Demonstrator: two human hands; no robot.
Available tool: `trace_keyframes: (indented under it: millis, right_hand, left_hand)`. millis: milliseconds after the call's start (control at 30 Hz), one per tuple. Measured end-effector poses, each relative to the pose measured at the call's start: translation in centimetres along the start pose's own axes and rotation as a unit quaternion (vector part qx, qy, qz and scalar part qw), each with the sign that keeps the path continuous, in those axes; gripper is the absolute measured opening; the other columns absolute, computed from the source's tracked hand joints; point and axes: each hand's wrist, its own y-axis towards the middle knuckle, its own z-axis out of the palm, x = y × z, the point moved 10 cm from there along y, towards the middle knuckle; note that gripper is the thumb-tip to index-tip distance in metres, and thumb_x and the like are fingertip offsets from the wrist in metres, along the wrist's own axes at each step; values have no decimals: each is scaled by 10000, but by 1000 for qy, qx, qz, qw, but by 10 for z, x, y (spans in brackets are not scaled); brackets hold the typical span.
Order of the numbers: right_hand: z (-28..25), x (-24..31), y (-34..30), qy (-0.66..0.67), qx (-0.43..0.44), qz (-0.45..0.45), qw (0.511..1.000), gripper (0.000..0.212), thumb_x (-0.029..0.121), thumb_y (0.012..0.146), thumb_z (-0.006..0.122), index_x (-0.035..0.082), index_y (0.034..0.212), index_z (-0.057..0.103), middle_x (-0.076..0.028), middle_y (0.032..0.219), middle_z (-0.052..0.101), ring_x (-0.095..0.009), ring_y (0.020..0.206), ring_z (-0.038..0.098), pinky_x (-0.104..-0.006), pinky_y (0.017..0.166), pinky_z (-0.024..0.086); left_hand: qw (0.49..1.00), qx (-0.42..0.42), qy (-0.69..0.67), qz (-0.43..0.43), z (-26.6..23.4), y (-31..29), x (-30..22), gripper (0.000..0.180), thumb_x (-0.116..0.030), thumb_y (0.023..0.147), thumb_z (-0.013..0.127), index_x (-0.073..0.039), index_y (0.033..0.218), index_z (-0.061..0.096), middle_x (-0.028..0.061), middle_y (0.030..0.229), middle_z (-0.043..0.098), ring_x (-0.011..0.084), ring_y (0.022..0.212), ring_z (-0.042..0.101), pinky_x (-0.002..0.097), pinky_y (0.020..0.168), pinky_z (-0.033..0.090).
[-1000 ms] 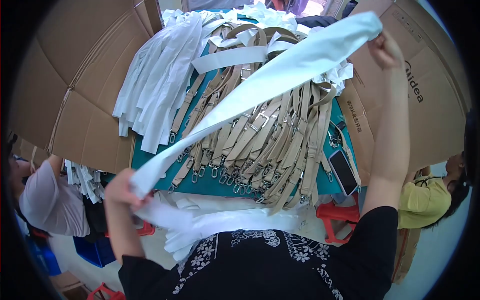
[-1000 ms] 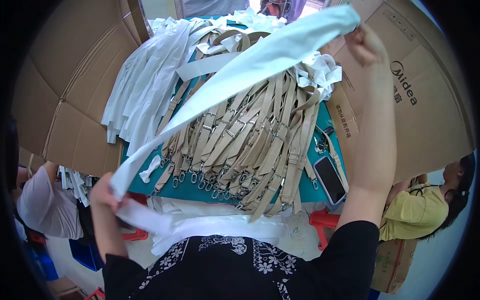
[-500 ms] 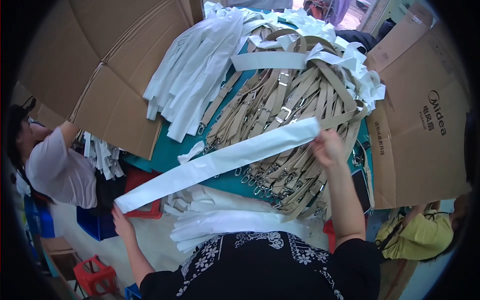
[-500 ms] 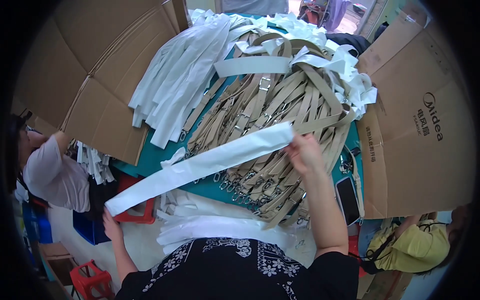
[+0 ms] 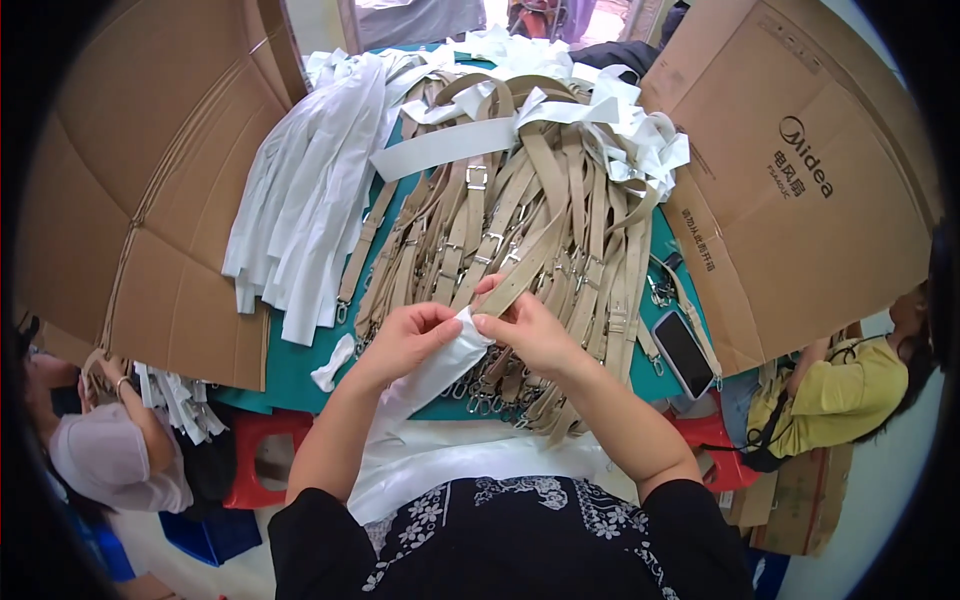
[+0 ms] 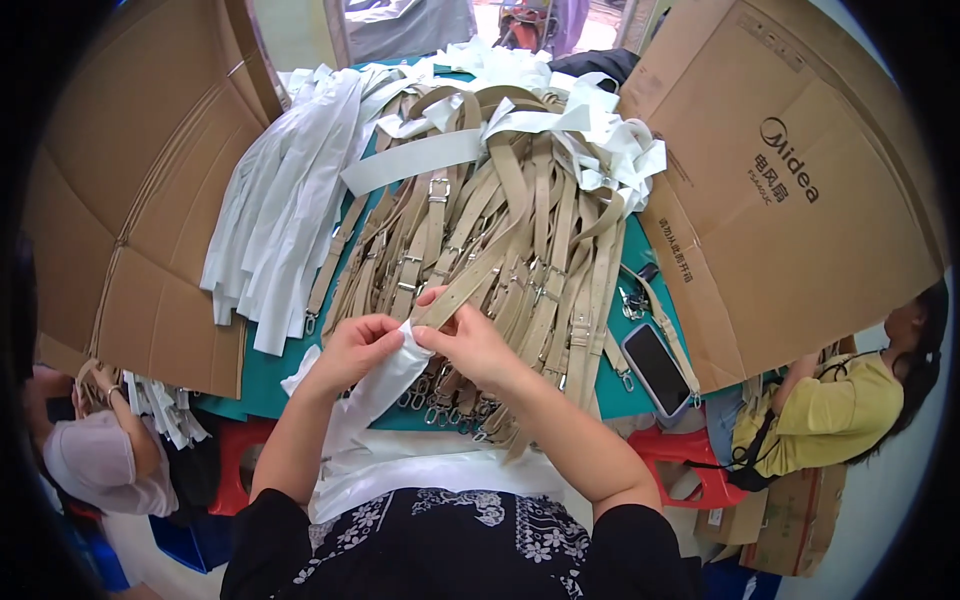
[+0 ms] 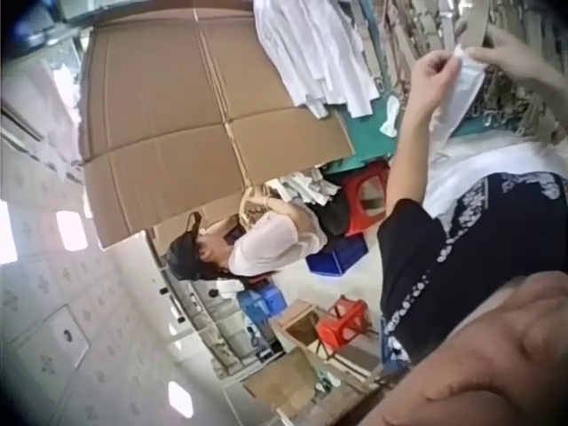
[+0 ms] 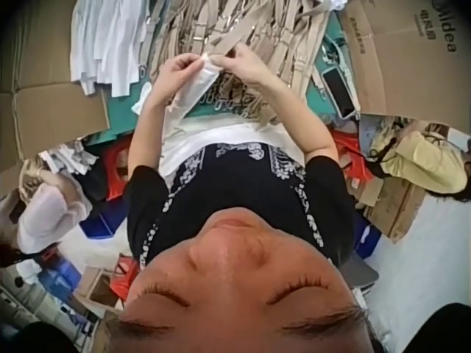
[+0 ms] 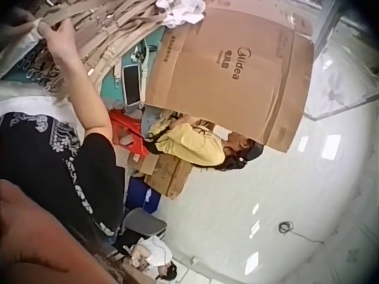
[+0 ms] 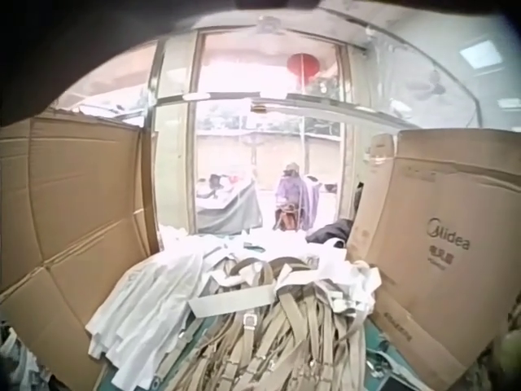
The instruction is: Assembling or packaging fabric straps by sliding them into white sleeves.
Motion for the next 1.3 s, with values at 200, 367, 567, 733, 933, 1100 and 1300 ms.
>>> trace_keyframes:
  millis: [200, 367, 567, 733, 933, 1100, 1300]
  right_hand:
    - [-64, 17, 8, 110, -146, 12, 983, 204, 234, 866, 538, 90, 999, 596, 20, 822, 596, -25, 633, 518, -198, 556, 459]
    - [-28, 29, 5, 24, -115, -22, 993, 237, 206, 841, 581, 61, 1026, 606, 59, 753, 534, -20, 580, 444, -192, 532, 429]
    - [12, 1, 4, 22, -33, 4, 999, 244, 150, 794, 631, 47, 1015, 616, 40, 788, 587, -34, 659, 480, -164, 581, 382]
    - [-2, -1, 13, 3, -67, 32, 997, 237, 122, 777, 644, 46, 999, 613, 14, 802, 599, -64, 711, 533, -187, 609, 416]
    - [39, -2, 4, -27, 28, 21, 999, 169, 107, 753, 668, 35, 896, 612, -7, 792, 613, -57, 682, 538, -206, 625, 443]
    - [76, -4, -9, -90, 59, 13, 994, 175, 111, 766, 652, 36, 918, 605, -6, 804, 607, -79, 730, 559, -223, 668, 441]
    - [31, -4, 26, 203, 0, 83, 976, 326, 380, 876, 470, 102, 1001, 586, 53, 884, 556, -74, 825, 526, -230, 702, 415]
  left_hand:
    - [983, -48, -172, -47, 3, 2, 39, 189, -95, 753, 678, -5, 911, 626, 37, 827, 630, 86, 713, 569, 211, 663, 458]
    - [960, -112, -240, -97, -8, -13, 62, 181, -117, 773, 656, -3, 912, 637, 48, 805, 639, 105, 681, 585, 225, 637, 477]
    - [969, -132, -207, -23, -22, -25, 50, 193, -106, 792, 632, -1, 954, 633, 50, 827, 640, 95, 694, 581, 216, 643, 472]
    - [982, -139, -125, 27, -27, -39, 33, 136, -79, 802, 614, 5, 909, 624, 28, 792, 630, 60, 677, 557, 185, 616, 442]
    - [981, -187, -3, 53, -40, -62, 2, 84, -69, 819, 587, 0, 866, 596, -6, 720, 597, 22, 621, 508, 154, 555, 383]
    - [972, -219, 3, 88, -44, -74, -9, 62, -72, 831, 570, -11, 822, 568, -24, 691, 569, 11, 598, 475, 152, 530, 358]
    - [984, -160, 24, 80, -42, -80, 13, 87, -90, 844, 558, -29, 803, 511, -44, 675, 517, 4, 573, 428, 152, 515, 337]
